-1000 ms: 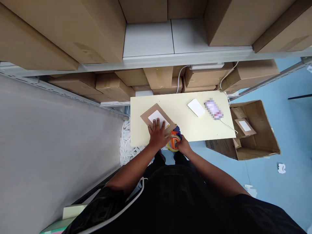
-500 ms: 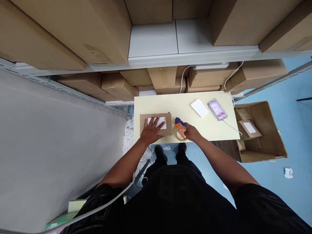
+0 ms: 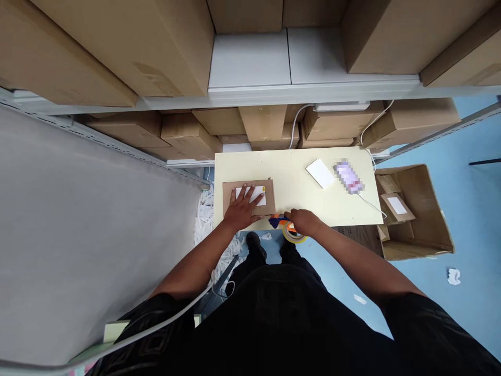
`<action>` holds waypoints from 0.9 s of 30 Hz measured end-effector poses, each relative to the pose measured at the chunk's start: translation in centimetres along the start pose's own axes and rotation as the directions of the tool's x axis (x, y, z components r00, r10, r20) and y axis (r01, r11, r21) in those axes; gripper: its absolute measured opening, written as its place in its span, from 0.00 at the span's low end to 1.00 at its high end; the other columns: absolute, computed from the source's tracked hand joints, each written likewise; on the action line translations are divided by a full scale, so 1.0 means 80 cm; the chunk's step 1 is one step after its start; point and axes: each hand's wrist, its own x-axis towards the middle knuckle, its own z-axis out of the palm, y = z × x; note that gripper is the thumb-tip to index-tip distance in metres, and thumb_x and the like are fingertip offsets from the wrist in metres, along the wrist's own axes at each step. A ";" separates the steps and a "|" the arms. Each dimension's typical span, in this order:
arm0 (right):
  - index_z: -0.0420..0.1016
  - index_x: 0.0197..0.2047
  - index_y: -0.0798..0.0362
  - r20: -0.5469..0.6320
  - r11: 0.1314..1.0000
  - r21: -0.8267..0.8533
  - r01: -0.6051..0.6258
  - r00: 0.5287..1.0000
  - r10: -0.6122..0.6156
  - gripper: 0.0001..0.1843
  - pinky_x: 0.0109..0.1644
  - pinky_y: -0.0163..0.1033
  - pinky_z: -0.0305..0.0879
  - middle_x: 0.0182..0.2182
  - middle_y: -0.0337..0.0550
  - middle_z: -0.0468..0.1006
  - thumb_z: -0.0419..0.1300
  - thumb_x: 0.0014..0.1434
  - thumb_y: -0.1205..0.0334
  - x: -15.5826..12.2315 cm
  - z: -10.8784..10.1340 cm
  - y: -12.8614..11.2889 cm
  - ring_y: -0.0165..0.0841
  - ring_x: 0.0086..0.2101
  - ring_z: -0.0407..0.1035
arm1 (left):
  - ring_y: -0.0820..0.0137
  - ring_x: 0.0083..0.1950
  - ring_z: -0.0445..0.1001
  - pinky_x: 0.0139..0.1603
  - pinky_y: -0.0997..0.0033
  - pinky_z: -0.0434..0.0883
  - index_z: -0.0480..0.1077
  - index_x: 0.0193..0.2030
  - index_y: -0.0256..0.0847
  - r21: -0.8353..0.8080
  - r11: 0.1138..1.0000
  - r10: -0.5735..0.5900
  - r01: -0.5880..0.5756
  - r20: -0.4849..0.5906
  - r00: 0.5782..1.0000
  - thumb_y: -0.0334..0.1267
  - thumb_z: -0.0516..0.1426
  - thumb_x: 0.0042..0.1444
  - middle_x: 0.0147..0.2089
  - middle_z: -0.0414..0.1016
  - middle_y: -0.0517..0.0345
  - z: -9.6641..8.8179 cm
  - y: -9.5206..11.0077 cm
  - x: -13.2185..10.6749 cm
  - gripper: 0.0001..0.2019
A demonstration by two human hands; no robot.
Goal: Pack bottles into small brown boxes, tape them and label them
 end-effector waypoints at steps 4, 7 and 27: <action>0.73 0.62 0.47 -0.011 0.987 -0.112 0.113 0.993 -0.115 0.26 0.50 0.46 0.68 0.50 0.56 0.78 0.59 0.62 0.72 -0.009 0.000 -0.021 0.48 0.49 0.75 | 0.41 0.81 0.34 0.75 0.32 0.30 0.54 0.78 0.51 -0.006 0.999 -0.033 0.033 0.006 0.999 0.64 0.60 0.60 0.82 0.40 0.46 0.004 0.004 0.003 0.43; 0.71 0.64 0.47 -0.026 0.971 -0.122 0.207 0.977 -0.212 0.29 0.49 0.45 0.68 0.51 0.54 0.79 0.59 0.61 0.73 -0.014 0.018 -0.048 0.46 0.50 0.74 | 0.41 0.81 0.34 0.75 0.32 0.29 0.54 0.78 0.50 0.006 0.999 -0.054 0.054 -0.020 0.998 0.64 0.59 0.60 0.82 0.41 0.44 0.006 0.008 0.006 0.44; 0.75 0.53 0.57 -0.344 0.847 0.406 -0.344 0.801 0.490 0.17 0.46 0.40 0.70 0.47 0.57 0.78 0.57 0.63 0.59 -0.017 0.057 0.102 0.44 0.47 0.76 | 0.49 0.77 0.55 0.73 0.44 0.59 0.58 0.74 0.35 -0.394 0.768 -0.627 0.505 -0.301 0.719 0.49 0.60 0.61 0.75 0.58 0.34 0.014 0.011 -0.056 0.37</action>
